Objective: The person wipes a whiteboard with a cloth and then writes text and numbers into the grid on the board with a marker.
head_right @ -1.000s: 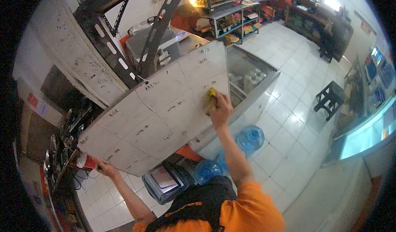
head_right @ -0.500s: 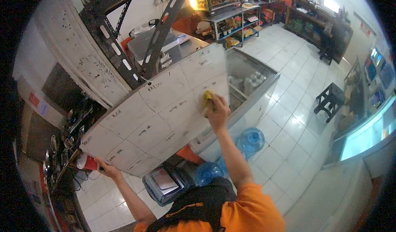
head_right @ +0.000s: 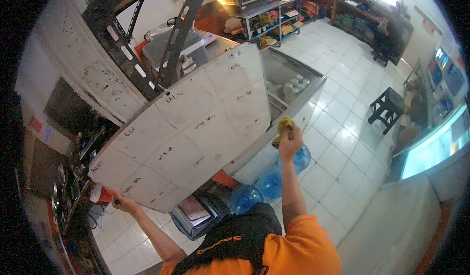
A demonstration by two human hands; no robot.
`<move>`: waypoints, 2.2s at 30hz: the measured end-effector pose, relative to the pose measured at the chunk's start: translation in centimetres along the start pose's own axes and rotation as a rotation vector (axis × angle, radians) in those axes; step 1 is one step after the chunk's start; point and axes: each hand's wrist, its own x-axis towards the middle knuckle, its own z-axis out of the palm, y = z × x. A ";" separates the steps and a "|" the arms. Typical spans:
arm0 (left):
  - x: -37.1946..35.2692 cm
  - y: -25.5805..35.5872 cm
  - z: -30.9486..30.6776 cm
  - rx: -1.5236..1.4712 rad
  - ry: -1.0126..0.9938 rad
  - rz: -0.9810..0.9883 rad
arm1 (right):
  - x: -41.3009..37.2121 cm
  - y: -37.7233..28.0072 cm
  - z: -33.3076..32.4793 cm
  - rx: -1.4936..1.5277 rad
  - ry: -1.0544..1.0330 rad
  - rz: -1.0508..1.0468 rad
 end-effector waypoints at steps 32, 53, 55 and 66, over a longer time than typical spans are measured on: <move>0.6 -1.2 0.1 -0.016 0.028 -0.041 | -9.5 -3.8 2.5 0.027 -0.323 0.044; -0.9 -0.8 0.6 -0.191 0.042 -0.210 | -16.5 -8.0 3.8 0.079 -0.451 -0.045; -1.0 -0.6 0.3 -0.176 0.021 -0.202 | -17.3 -8.5 3.8 0.034 -0.443 -0.094; -0.7 -0.6 0.4 -0.167 0.020 -0.143 | -19.9 -10.3 3.8 0.080 -0.592 -0.235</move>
